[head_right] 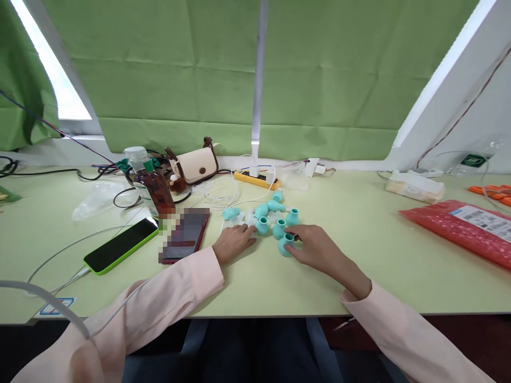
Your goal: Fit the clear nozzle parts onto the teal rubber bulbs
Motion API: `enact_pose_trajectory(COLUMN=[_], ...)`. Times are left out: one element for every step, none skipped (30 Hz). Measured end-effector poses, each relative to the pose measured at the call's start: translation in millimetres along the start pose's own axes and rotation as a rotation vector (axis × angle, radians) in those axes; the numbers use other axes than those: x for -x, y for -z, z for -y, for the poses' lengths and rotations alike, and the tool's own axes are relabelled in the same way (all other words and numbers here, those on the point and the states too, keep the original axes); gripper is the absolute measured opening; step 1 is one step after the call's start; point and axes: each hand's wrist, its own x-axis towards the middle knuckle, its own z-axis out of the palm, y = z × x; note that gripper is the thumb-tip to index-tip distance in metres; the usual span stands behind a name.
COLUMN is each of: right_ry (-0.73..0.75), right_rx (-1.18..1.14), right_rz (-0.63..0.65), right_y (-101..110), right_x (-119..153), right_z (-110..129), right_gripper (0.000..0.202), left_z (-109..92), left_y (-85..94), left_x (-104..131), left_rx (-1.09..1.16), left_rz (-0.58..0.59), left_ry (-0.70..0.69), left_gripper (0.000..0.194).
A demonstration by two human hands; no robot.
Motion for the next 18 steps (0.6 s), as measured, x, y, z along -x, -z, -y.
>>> enact_pose_trajectory(right_ry=[-0.007, -0.013, -0.023, -0.043, -0.067, -0.109, -0.172, -0.215, -0.216, -0.177, -0.154, -0.138, -0.122, -0.11, -0.1, -0.091, -0.084, -0.081], right_rx=[0.014, 0.017, 0.002, -0.025, -0.074, -0.133, -0.148, -0.133, -0.126, -0.146, -0.165, -0.18, -0.197, -0.213, -0.228, -0.243, -0.258, -0.273], right_rz=[0.011, 0.022, 0.027, 0.016, -0.001, -0.038, -0.12, -0.142, -0.054, 0.118, 0.203, 0.257, 0.309, 0.344, 0.365, 0.375, 0.374, 0.362], right_y=[3, 7, 12, 18, 25, 31, 37, 40, 40, 38, 34, 27, 19, 11, 2, -5, -10, -13], right_x=[1, 0, -3, -8, -16, -26, -38, -51, -64, -76, -86, -95, -101, -105, -108, -109, -110, -110], right_z=[-1, -2, -6, -12, -21, -32, -45, -59, -73, -86, -97, -105, -111, -114, -116, -116, -116, -116], right_gripper=[0.029, 0.03, 0.029, 0.029, 0.027, 0.027, 0.028, 0.028, 0.029, 0.032, 0.033, 0.033, 0.032, 0.03, 0.028, 0.026, 0.023, 0.02], left_z=[1, 1, 2, 2, 2, 1, 1, 0, 0, -1, -1, -2, -2, -2, -2, -2, -2, -1], left_y=[0.4, 0.9, 1.3, 1.7, 2.2, 2.6, 3.1, 3.8, 4.5, 5.2, 6.0, 6.8, 7.5, 8.2, 8.7, 9.2, 9.6, 10.0], left_x=[0, 0, 0, 1, 1, 2, 3, 3, 4, 4, 4, 5, 5, 5, 5, 5, 5, 5], left_rx=[-0.008, -0.014, -0.02, -0.024, -0.028, -0.031, -0.033, -0.035, -0.037, -0.037, -0.037, -0.036, -0.034, -0.032, -0.031, -0.029, -0.028, -0.028], left_rz=[-0.003, -0.006, -0.007, -0.007, -0.006, -0.004, -0.001, 0.001, 0.003, 0.006, 0.009, 0.012, 0.015, 0.019, 0.023, 0.028, 0.033, 0.038], left_ry=[0.004, 0.005, 0.002, -0.001, -0.004, -0.007, -0.009, -0.01, -0.009, -0.007, -0.002, 0.006, 0.015, 0.023, 0.03, 0.037, 0.043, 0.049], left_gripper=[0.03, 0.031, 0.032, 0.033, 0.034, 0.035, 0.037, 0.04, 0.046, 0.052, 0.058, 0.062, 0.064, 0.063, 0.06, 0.058, 0.057, 0.056])
